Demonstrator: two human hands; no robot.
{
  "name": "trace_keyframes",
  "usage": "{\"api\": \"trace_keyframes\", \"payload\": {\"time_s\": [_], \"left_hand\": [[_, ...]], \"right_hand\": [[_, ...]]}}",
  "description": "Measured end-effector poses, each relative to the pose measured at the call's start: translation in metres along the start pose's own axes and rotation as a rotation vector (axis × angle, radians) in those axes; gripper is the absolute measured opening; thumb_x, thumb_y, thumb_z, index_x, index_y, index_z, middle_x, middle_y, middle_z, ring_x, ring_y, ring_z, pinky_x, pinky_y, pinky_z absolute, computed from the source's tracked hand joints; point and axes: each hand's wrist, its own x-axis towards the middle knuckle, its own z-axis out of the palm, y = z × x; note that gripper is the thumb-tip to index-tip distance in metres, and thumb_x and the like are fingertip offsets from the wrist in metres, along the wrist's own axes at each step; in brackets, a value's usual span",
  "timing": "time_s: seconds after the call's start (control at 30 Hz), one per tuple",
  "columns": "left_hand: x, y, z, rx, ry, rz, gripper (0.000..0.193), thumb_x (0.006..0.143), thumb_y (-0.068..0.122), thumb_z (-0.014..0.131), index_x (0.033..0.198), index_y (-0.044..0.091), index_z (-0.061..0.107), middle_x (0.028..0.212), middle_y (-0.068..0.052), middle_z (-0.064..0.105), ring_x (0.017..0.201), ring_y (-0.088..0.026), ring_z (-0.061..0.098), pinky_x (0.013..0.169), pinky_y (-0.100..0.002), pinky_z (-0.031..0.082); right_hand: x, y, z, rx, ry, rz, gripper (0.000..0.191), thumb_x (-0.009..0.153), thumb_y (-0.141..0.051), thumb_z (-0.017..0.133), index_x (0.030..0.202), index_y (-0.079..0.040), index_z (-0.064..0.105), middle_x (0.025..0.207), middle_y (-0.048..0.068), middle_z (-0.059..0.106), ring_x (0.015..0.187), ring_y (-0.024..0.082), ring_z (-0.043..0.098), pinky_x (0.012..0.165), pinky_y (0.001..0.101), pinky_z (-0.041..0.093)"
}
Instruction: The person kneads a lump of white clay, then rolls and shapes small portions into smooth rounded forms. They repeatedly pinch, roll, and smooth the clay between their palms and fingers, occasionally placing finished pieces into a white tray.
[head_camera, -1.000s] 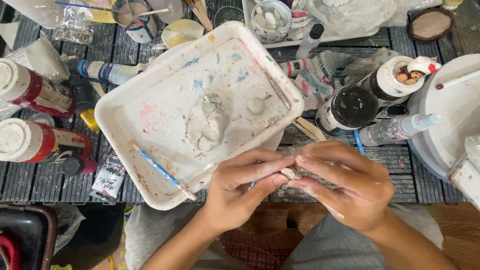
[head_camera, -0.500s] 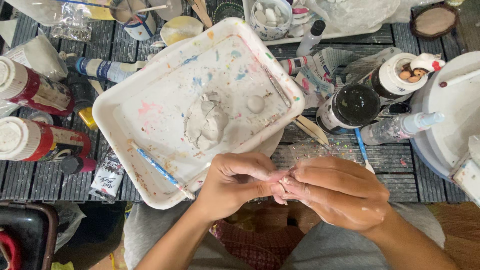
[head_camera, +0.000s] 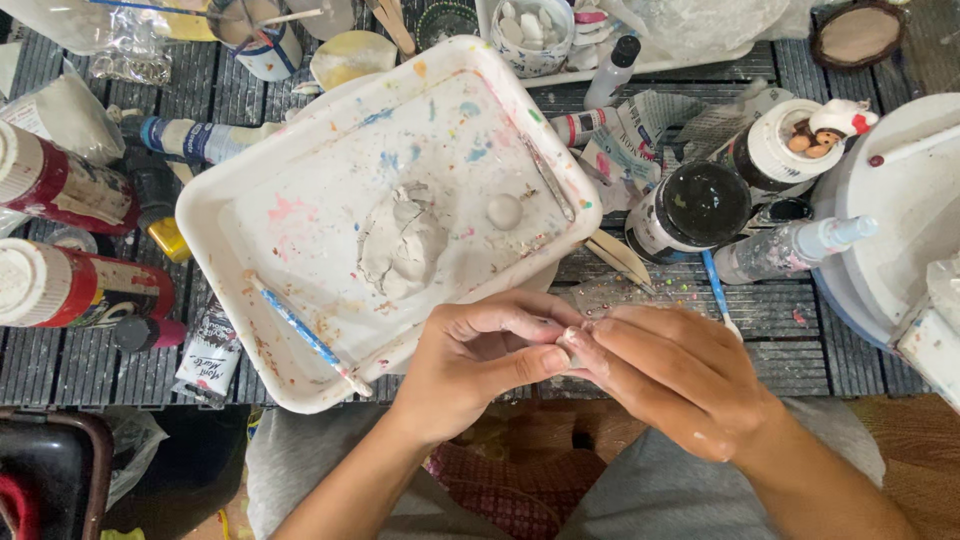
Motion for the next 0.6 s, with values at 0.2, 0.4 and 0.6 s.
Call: {"api": "trace_keyframes", "payload": {"time_s": [0.2, 0.4, 0.6], "left_hand": [[0.001, 0.004, 0.002, -0.072, 0.019, -0.069, 0.007, 0.094, -0.006, 0.074, 0.100, -0.002, 0.075, 0.126, -0.023, 0.070, 0.113, -0.027, 0.070, 0.101, -0.042, 0.059], [0.001, 0.009, 0.005, -0.061, 0.040, -0.102, 0.005, 0.095, -0.002, 0.071, 0.098, -0.002, 0.075, 0.127, -0.025, 0.069, 0.114, -0.027, 0.070, 0.100, -0.042, 0.060], [0.002, 0.010, 0.009, 0.111, 0.044, -0.040, 0.010, 0.101, 0.002, 0.069, 0.105, -0.007, 0.070, 0.128, -0.019, 0.072, 0.112, -0.022, 0.071, 0.101, -0.035, 0.059]], "right_hand": [[-0.001, 0.000, 0.008, 0.082, 0.045, 0.012, 0.034, 0.082, -0.001, 0.089, 0.109, 0.003, 0.069, 0.109, 0.012, 0.066, 0.089, 0.028, 0.071, 0.074, 0.0395, 0.062], [0.002, -0.005, 0.008, 0.125, 0.044, 0.092, 0.032, 0.082, 0.004, 0.087, 0.109, 0.004, 0.069, 0.106, 0.010, 0.066, 0.087, 0.025, 0.070, 0.070, 0.0375, 0.061], [0.008, -0.001, 0.011, 0.117, 0.039, 0.087, 0.028, 0.082, 0.004, 0.087, 0.102, 0.006, 0.069, 0.100, 0.013, 0.068, 0.084, 0.025, 0.070, 0.066, 0.0365, 0.058]]}}
